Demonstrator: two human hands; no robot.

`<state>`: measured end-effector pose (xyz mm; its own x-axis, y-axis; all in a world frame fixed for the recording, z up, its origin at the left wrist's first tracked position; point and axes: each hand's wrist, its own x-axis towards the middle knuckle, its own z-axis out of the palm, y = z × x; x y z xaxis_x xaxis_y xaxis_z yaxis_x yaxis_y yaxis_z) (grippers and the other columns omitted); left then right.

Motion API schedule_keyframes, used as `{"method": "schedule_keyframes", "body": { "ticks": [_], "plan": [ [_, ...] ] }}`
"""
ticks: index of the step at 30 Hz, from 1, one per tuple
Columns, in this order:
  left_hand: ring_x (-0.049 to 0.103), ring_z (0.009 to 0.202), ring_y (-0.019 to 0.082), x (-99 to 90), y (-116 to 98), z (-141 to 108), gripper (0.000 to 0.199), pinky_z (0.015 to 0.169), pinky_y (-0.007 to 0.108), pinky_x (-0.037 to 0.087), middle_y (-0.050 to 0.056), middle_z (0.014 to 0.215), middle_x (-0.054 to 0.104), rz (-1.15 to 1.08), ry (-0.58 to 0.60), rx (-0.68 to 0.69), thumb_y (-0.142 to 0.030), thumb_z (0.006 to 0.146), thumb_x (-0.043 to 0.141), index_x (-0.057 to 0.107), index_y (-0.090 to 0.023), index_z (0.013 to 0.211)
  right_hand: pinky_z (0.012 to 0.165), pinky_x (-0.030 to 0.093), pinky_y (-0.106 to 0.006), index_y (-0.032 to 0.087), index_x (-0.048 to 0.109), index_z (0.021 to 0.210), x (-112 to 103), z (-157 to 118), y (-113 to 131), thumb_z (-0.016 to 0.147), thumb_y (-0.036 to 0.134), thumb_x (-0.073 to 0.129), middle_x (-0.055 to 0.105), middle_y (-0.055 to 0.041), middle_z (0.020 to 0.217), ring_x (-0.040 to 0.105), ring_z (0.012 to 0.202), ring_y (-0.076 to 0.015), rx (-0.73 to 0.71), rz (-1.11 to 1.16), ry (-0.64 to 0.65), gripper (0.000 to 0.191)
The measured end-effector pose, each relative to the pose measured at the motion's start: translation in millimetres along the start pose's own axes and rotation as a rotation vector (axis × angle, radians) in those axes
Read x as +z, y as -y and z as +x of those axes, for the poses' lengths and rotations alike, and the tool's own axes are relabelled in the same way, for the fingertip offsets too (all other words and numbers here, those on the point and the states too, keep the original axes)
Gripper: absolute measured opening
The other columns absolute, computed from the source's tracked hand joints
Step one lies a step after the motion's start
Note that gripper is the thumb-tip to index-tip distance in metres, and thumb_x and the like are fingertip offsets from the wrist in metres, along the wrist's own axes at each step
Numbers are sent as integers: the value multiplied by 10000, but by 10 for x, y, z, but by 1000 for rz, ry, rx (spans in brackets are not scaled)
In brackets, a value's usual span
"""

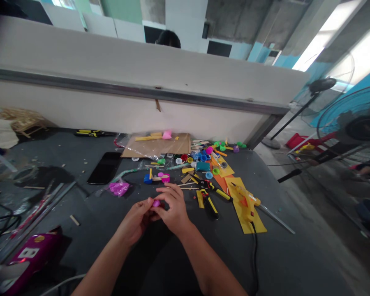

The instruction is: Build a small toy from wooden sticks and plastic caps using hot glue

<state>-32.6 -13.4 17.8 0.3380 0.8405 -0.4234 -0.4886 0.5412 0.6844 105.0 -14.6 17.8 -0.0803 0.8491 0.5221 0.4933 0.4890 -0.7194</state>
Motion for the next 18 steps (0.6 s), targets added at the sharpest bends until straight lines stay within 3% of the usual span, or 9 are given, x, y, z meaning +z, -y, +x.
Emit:
{"method": "schedule_keyframes", "body": {
  "ticks": [7,13,18],
  "plan": [
    [533,584,86,-44,-5,105,276,584,200,459,28,667,621,219,-94,92,-358,616,754,687,-114,723,959,391,-432,246,631,978,24,2,-31,729,188,637,646,-51,1053,508,1098,-231,-26,-12,60,256],
    [518,616,95,1,-30,60,221,633,213,438,14,665,604,290,-10,182,-341,655,723,684,-132,715,946,401,-439,242,639,886,32,-5,-45,751,122,571,681,-32,947,540,1058,-220,-49,14,8,193],
    [493,581,84,50,-58,-24,172,576,185,387,-8,639,595,246,27,188,-295,639,737,661,-146,681,941,411,-430,246,633,902,-3,-28,32,761,205,601,669,-36,993,533,1074,-223,-75,39,11,151]
  ]
}}
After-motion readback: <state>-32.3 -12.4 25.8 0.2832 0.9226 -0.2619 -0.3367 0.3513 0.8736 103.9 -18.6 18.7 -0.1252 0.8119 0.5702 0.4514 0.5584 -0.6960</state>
